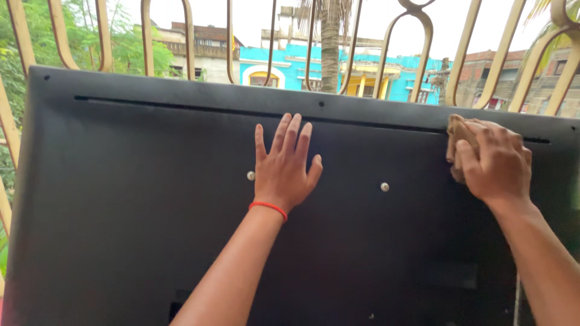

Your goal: The person wipes the back of a large black television with a cloth, occasionally spraying a cleaning solution from a blue bottle. They systematically clean different sections of the TV's rear surface while standing on a balcony.

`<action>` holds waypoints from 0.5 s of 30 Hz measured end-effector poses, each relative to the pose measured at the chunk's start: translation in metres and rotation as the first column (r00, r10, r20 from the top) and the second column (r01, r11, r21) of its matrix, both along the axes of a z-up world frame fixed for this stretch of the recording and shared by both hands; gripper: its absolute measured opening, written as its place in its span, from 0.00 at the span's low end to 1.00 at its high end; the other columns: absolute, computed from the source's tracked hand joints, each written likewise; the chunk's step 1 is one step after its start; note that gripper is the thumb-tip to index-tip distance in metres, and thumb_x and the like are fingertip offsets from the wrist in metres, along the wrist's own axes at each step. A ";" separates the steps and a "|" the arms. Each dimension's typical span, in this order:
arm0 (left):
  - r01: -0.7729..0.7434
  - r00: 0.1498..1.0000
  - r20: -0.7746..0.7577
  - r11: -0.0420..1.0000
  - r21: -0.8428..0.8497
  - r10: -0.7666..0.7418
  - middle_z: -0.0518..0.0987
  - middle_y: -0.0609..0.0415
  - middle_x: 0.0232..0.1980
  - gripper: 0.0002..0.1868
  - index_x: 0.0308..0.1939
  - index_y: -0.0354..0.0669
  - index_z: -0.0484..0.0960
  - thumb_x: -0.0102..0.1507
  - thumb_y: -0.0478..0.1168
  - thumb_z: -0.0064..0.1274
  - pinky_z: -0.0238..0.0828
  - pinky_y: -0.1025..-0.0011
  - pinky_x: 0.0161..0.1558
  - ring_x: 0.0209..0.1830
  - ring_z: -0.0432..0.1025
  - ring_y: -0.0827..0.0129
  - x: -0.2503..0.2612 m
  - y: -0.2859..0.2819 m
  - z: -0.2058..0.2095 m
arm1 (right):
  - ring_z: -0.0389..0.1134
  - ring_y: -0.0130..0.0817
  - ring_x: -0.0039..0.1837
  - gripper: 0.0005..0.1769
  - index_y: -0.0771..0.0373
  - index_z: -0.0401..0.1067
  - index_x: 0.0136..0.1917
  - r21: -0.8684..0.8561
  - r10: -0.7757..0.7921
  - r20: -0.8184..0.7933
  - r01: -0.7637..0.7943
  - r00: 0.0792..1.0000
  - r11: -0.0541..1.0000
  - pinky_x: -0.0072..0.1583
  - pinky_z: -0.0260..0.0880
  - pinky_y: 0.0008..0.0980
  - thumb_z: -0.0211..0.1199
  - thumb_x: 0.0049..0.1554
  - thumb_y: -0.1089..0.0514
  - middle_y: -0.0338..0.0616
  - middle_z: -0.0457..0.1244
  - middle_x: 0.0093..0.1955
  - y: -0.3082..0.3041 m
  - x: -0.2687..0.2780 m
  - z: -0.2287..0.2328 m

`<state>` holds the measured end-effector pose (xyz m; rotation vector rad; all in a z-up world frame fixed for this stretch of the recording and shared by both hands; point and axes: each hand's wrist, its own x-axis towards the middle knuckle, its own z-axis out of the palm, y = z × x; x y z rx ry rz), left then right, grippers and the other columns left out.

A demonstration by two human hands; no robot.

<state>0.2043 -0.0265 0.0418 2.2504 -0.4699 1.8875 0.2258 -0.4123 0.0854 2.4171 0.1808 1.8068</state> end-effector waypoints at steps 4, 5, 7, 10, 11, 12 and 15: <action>0.005 1.000 0.009 1.000 -0.004 -0.005 0.64 0.47 0.74 0.32 0.69 0.43 0.68 0.64 0.54 0.46 0.33 0.36 0.76 0.80 0.53 0.57 -0.001 -0.001 0.000 | 0.68 0.46 0.64 0.16 0.54 0.78 0.61 -0.071 0.196 0.122 -0.189 0.973 0.979 0.71 0.61 0.48 0.53 0.66 0.53 0.46 0.69 0.63 0.032 -0.006 0.002; 0.004 1.000 0.005 1.000 -0.003 -0.004 0.64 0.47 0.74 0.32 0.68 0.43 0.68 0.64 0.54 0.45 0.33 0.36 0.76 0.79 0.53 0.57 0.000 -0.001 -0.001 | 0.69 0.43 0.63 0.16 0.53 0.79 0.58 -0.089 0.299 0.103 -0.291 0.949 0.953 0.72 0.61 0.49 0.52 0.65 0.55 0.44 0.70 0.61 0.053 -0.010 0.004; 0.000 1.000 -0.001 1.000 -0.003 0.000 0.64 0.47 0.73 0.32 0.68 0.44 0.68 0.64 0.54 0.45 0.33 0.36 0.76 0.79 0.53 0.57 0.000 -0.002 0.000 | 0.69 0.42 0.60 0.14 0.55 0.80 0.53 -0.138 0.457 0.100 -0.443 0.884 0.886 0.71 0.62 0.49 0.53 0.62 0.59 0.42 0.72 0.55 0.102 -0.017 0.010; -0.008 1.000 0.020 1.000 0.004 0.008 0.65 0.47 0.74 0.32 0.69 0.43 0.68 0.64 0.54 0.45 0.34 0.37 0.76 0.80 0.53 0.58 0.001 -0.001 -0.001 | 0.68 0.46 0.58 0.14 0.58 0.80 0.54 -0.166 0.475 0.089 -0.457 0.875 0.874 0.65 0.62 0.47 0.57 0.59 0.57 0.46 0.69 0.54 0.180 -0.019 0.018; -0.002 1.000 0.016 1.000 0.008 0.002 0.65 0.46 0.73 0.33 0.69 0.42 0.68 0.63 0.55 0.46 0.34 0.36 0.76 0.79 0.53 0.58 0.001 -0.001 -0.003 | 0.68 0.46 0.59 0.14 0.59 0.79 0.53 -0.164 0.474 0.090 -0.456 0.876 0.875 0.64 0.62 0.48 0.58 0.57 0.55 0.47 0.68 0.54 0.203 -0.018 0.021; 0.005 1.000 0.019 1.000 0.011 -0.005 0.65 0.46 0.73 0.34 0.68 0.41 0.68 0.62 0.56 0.46 0.34 0.36 0.75 0.79 0.54 0.57 0.001 0.000 -0.001 | 0.67 0.47 0.60 0.14 0.56 0.80 0.52 -0.165 0.497 0.061 -0.482 0.866 0.861 0.63 0.62 0.49 0.59 0.56 0.54 0.45 0.68 0.54 0.225 -0.018 0.024; -0.004 0.999 0.039 1.000 0.026 0.003 0.66 0.46 0.73 0.35 0.66 0.40 0.69 0.61 0.57 0.47 0.37 0.35 0.74 0.78 0.55 0.58 0.002 0.002 0.002 | 0.66 0.46 0.62 0.13 0.54 0.80 0.51 -0.123 0.513 -0.026 -0.512 0.858 0.850 0.63 0.62 0.50 0.59 0.55 0.53 0.42 0.68 0.54 0.243 -0.022 0.038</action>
